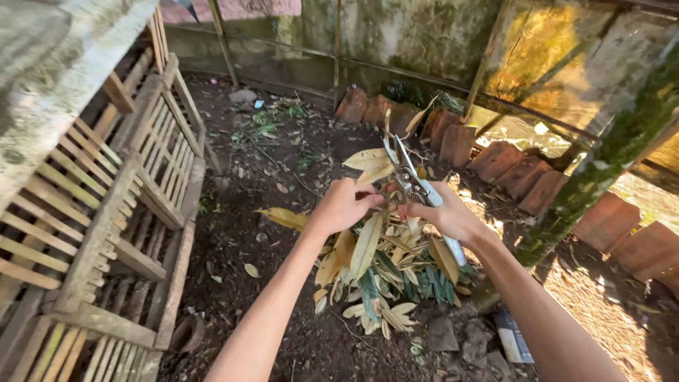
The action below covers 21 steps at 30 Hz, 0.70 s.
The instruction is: Pruning branches from a tree over a chicken coop using pruning shears.
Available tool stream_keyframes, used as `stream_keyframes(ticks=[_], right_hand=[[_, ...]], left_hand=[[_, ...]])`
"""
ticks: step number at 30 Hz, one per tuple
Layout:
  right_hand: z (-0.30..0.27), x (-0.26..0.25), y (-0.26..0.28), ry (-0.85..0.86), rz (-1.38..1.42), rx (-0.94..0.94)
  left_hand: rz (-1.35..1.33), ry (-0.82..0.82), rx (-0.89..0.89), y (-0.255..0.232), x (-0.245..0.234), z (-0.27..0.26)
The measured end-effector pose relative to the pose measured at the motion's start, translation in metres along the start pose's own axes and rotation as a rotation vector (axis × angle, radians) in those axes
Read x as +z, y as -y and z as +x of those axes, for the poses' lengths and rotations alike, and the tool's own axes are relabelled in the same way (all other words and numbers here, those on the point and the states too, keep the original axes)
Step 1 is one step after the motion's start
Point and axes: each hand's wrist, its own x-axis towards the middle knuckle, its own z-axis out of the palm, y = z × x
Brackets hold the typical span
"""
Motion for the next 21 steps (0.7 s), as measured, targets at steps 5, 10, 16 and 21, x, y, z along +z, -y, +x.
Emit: stream_keyframes(ticks=[5,10,16,21], right_hand=[[0.016,-0.008,-0.032,-0.018,-0.058,0.053],[0.047,-0.023,-0.079,0.008,-0.008,0.139],[0.089,-0.050,-0.143,0.062,-0.030,0.287],[0.116,-0.065,-0.189,0.086,0.114,0.242]], left_hand=[[-0.056,0.044,-0.030,0.014,0.026,0.024],[-0.139,-0.025,-0.031,0.044,0.053,0.059],[-0.180,-0.008,-0.121,0.067,0.090,0.104],[-0.242,-0.020,-0.170,0.093,0.125,0.141]])
